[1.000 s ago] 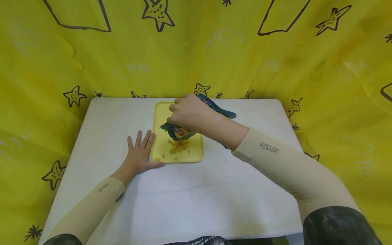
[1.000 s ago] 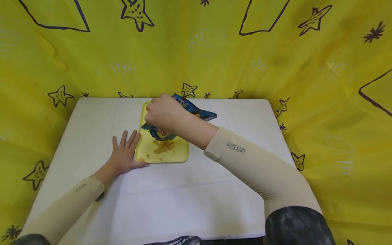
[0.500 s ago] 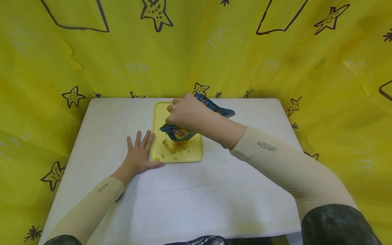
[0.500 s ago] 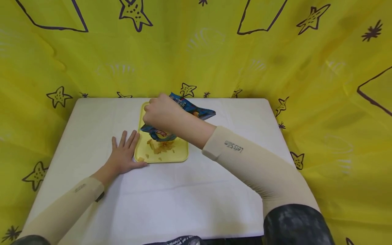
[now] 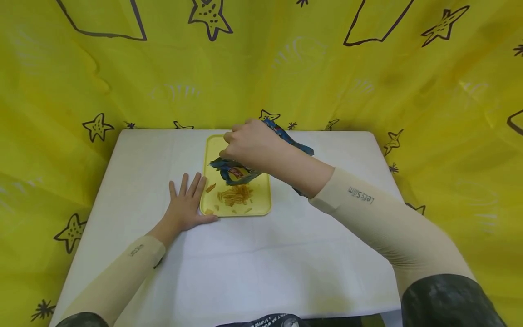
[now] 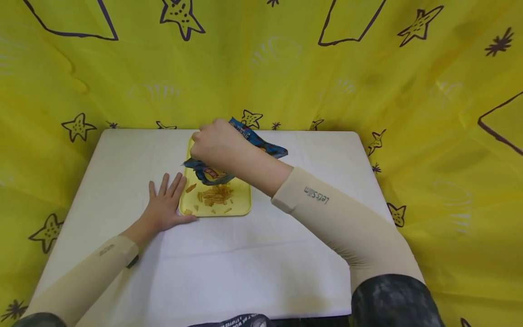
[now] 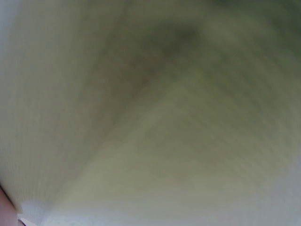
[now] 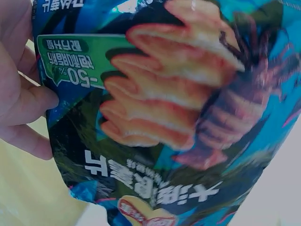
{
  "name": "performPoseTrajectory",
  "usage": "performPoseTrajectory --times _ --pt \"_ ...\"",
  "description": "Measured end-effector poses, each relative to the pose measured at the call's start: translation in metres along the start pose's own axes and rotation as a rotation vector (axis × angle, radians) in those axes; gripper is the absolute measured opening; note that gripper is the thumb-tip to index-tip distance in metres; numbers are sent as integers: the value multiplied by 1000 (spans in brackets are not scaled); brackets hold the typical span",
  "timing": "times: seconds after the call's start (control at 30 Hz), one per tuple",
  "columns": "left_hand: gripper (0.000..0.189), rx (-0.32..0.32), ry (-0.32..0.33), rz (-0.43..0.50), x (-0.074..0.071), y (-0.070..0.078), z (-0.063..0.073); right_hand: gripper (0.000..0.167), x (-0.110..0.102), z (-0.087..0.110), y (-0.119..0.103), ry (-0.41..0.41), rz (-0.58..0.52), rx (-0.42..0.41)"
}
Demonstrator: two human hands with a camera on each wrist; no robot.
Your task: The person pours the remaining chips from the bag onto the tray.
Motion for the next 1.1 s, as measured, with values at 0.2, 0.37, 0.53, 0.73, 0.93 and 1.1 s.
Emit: performPoseTrajectory --times 0.2,0.37,0.53,0.73,0.93,1.1 --pt "130 2 -10 -1 2 0 0 33 5 0 2 -28 -3 -5" --pt "131 4 -7 -3 3 -1 1 40 5 0 2 -20 -19 -3" --pt "131 2 -11 1 5 -3 0 37 6 -1 0 -21 -19 -8" --pt "130 9 -2 6 4 -2 1 33 6 0 0 -12 -3 -5" --pt "130 4 -16 4 2 -1 2 29 7 -2 -5 -32 17 -44" --pt "131 1 -20 15 1 0 1 26 3 -5 -7 -12 42 -61"
Point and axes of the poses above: each hand's wrist, its own z-axis away from the middle knuckle, its own x-axis out of the palm, y = z × x, the point moved 7 cm from there along -z, towards the middle knuckle, and after that the axes turned 6 degrees about y, right-handed, at the moved point
